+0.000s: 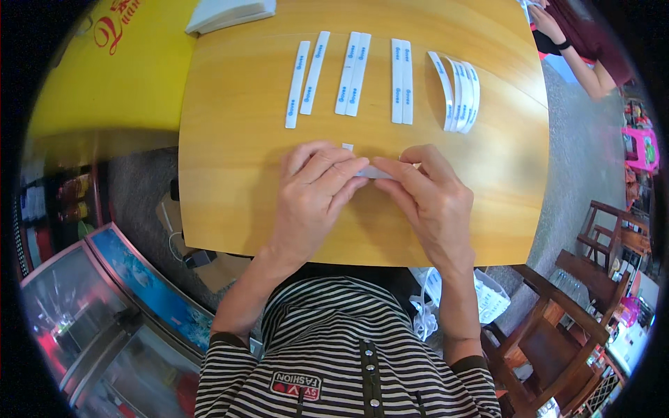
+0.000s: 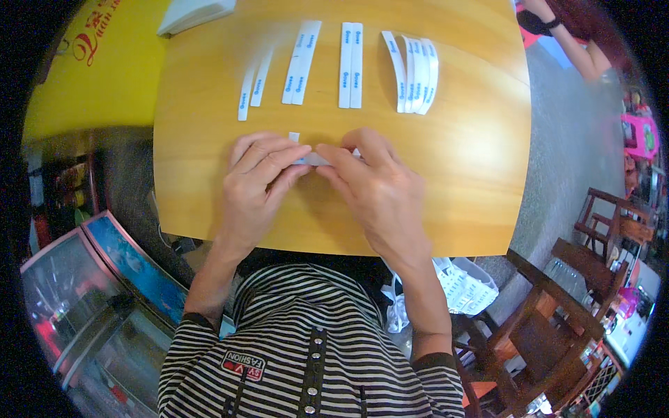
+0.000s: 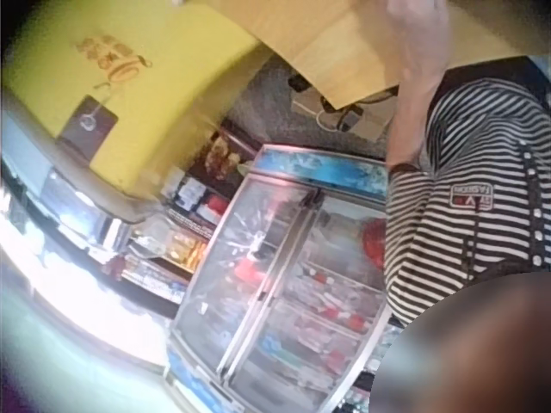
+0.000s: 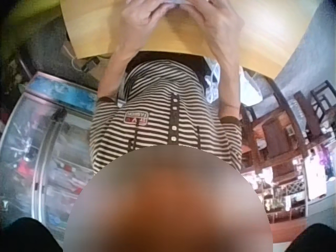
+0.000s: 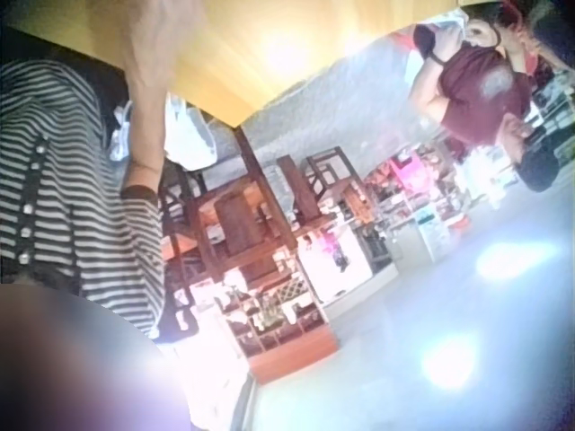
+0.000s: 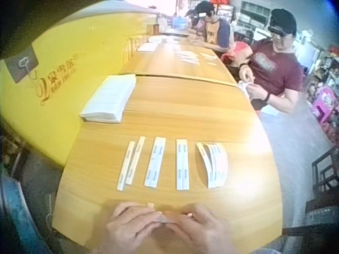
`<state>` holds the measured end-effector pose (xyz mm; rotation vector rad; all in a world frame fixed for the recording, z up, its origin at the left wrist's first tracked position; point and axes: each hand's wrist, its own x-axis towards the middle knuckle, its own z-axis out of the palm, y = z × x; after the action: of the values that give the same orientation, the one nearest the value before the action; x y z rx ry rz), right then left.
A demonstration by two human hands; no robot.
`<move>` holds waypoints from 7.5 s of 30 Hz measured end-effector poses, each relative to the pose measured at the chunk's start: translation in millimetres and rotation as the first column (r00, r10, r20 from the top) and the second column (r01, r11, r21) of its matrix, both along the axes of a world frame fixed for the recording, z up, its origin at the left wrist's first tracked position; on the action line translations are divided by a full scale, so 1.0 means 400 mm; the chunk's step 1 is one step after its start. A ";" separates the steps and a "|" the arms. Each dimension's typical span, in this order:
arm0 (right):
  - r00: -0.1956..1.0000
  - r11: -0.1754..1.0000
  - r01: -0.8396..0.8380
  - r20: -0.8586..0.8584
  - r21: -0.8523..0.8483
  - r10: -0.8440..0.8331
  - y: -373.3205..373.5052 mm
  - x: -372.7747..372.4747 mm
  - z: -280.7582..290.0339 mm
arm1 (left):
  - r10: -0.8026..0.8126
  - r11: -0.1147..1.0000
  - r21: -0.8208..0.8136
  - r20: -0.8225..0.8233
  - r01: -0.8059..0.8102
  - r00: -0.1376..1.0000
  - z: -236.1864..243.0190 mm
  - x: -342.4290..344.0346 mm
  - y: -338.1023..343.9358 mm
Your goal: Folding and organizing strips of printed adhesive labels.
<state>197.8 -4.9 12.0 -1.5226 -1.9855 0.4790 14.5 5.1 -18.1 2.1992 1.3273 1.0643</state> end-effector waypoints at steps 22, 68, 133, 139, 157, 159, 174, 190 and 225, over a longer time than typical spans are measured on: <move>0.979 0.997 0.043 -0.195 -0.061 -0.054 -0.013 0.094 -0.015 | 0.017 0.996 -0.085 -0.018 -0.019 1.000 0.030 0.014 0.005; 0.170 0.850 0.244 -0.843 -0.466 -0.511 -0.175 0.210 0.042 | 0.053 0.777 -0.415 0.792 0.473 0.609 0.118 0.247 0.014; 0.667 0.828 0.537 -0.520 -0.161 -0.534 -0.256 0.209 0.104 | -0.286 0.598 -0.444 0.660 0.667 0.695 0.160 0.365 -0.028; 0.591 0.866 0.382 -0.635 -0.323 -0.497 -0.253 0.220 0.099 | -0.450 0.718 -0.358 0.416 0.597 0.790 0.184 0.342 -0.014; 0.006 0.669 0.656 -0.884 -0.350 -0.468 -0.217 0.327 -0.016 | -0.793 0.579 0.171 0.345 0.797 0.502 0.186 0.341 -0.136; 0.003 0.573 0.766 -0.889 -0.292 -0.457 -0.225 0.370 0.012 | -0.755 0.564 0.132 0.484 0.815 0.443 0.209 0.318 -0.134; 0.161 0.814 0.445 -0.861 -0.374 -0.483 -0.245 0.295 0.040 | -0.326 0.943 -0.028 0.125 0.332 0.937 0.070 0.476 0.002; 0.648 0.881 0.436 -0.743 0.183 -0.166 -0.319 0.196 0.155 | 0.226 0.728 -0.530 0.785 0.435 0.577 0.138 0.346 0.009; 0.960 0.999 -0.007 -0.279 -0.037 -0.004 -0.096 0.017 0.118 | 0.437 0.624 -0.606 0.794 0.494 0.423 0.095 -0.004 -0.097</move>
<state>204.6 -43.5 59.2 -1.3899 -1.7679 0.6956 13.0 -33.7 19.7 0.6440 0.8630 1.0655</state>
